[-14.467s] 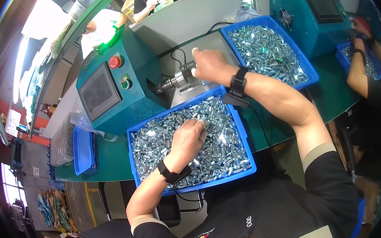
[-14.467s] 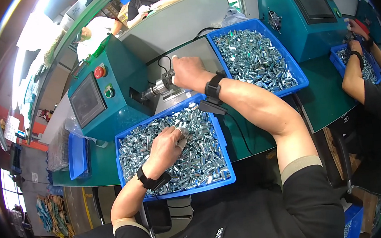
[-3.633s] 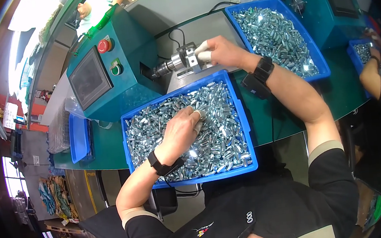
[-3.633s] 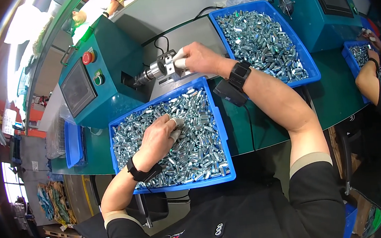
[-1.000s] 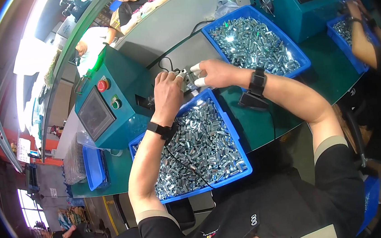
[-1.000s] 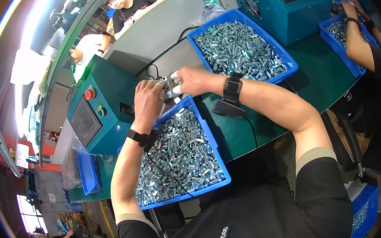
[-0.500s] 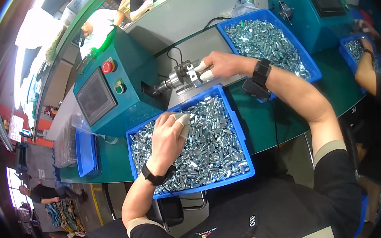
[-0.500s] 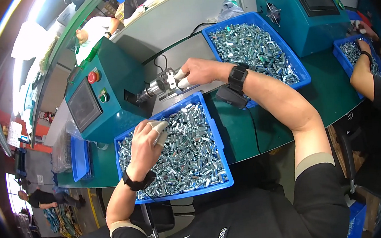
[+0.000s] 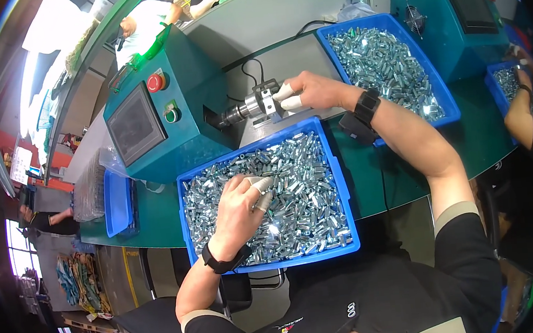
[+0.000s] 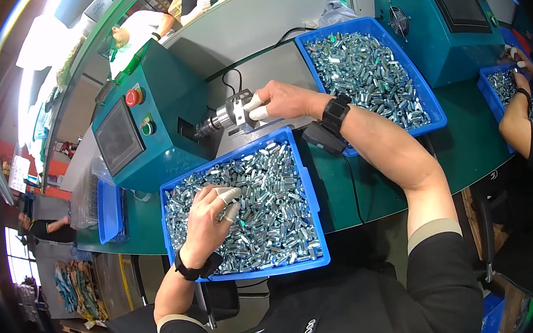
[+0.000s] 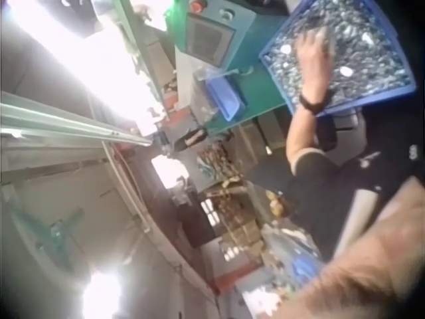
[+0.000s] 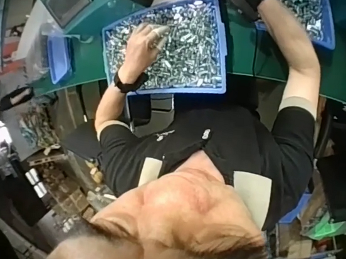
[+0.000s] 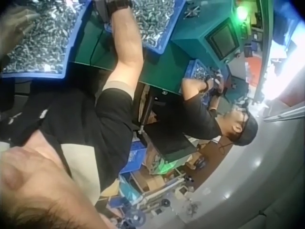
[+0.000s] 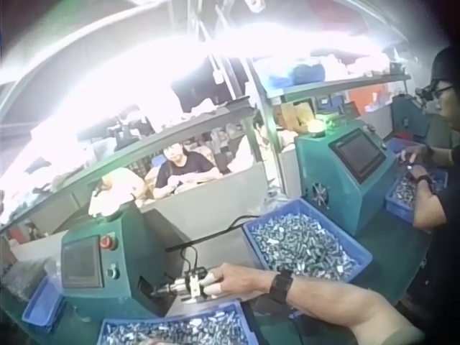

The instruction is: The person picks up a metal part from a blue bin and inserts it into a machine. After the machine cycles, the person removes the part and places it into a different blue bin, repeating the process.

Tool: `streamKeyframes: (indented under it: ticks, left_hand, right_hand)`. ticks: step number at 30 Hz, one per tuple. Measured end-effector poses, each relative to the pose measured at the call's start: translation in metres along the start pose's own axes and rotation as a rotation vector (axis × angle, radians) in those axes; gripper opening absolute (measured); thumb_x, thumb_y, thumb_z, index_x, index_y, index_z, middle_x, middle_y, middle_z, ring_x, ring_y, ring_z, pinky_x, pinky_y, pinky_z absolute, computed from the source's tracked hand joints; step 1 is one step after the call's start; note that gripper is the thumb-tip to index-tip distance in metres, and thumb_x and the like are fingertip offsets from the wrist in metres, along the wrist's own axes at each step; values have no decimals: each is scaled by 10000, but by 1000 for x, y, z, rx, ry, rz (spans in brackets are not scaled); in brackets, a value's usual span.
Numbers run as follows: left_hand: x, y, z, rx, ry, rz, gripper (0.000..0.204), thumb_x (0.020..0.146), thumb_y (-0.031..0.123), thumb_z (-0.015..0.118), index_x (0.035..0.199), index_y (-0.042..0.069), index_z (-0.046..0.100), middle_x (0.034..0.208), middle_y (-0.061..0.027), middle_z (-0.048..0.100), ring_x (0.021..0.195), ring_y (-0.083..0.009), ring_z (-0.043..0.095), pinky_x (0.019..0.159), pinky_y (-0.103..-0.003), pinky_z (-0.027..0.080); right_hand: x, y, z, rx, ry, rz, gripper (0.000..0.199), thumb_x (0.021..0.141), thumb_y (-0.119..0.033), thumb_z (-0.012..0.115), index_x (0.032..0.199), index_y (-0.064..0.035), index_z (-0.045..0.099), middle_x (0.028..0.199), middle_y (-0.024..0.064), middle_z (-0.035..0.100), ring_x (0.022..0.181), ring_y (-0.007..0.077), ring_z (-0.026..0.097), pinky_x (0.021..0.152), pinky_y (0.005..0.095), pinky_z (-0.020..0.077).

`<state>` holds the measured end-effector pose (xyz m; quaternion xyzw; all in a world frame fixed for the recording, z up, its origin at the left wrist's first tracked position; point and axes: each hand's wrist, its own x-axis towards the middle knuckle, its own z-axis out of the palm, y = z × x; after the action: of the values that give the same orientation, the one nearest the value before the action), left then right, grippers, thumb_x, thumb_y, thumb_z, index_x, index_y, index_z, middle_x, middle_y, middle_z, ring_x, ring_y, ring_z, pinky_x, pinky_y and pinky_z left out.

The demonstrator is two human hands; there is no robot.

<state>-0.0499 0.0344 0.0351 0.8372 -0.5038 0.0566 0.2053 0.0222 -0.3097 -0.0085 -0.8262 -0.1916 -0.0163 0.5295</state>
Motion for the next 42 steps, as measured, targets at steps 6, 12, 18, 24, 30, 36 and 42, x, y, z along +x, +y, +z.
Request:
streamKeyframes:
  ticks: [6,12,18,24,30,36,42]
  left_hand:
    - [4,1,4,-18,-45,-45,265,888,97,806,1148,76,764,1075,-94,767,1063,-316,697,962,-441,537]
    - [9,4,4,-28,-33,-2,253,894,105,809,1142,80,769,1070,-93,769,1045,-314,702,949,-436,540]
    - [7,6,1,-26,-29,-4,245,900,103,804,1141,77,769,1054,-92,768,1031,-306,704,951,-432,538]
    - [2,4,0,-34,-23,-5,242,904,106,798,1142,75,768,1056,-91,764,1024,-304,702,951,-428,536]
    - [2,2,1,-22,-65,-29,250,909,114,788,1155,77,765,1033,-90,753,1015,-304,685,954,-422,529]
    - [2,-2,6,-24,-70,-28,263,893,106,779,1151,59,754,1013,-90,738,972,-315,671,920,-441,535]
    - [12,-8,16,-42,-124,-33,264,897,144,778,1148,62,757,964,-108,709,962,-335,662,882,-458,540]
  right_hand:
    - [-5,3,-5,-1,51,15,336,954,-245,744,1258,-112,796,1113,101,799,991,207,705,942,336,528]
    - [-5,1,3,-7,70,-47,345,947,-256,754,1255,-106,792,1129,121,785,1017,239,715,940,347,531]
    - [-1,-5,12,-89,60,-56,346,952,-211,769,1268,-70,772,1119,101,727,1054,244,693,965,361,521]
    - [0,-3,14,-65,57,-60,341,952,-198,772,1267,-65,769,1125,104,721,1051,253,691,963,370,524]
    - [-6,-1,14,-52,21,-73,395,953,-145,771,1337,-62,731,1157,97,713,1076,216,689,968,355,533]
    - [-2,7,22,22,68,-86,382,936,-194,779,1292,-59,748,1129,125,753,1028,246,725,945,352,555]
    - [0,5,18,89,98,14,374,954,-187,776,1277,-2,740,1112,133,784,1032,193,727,952,334,555]
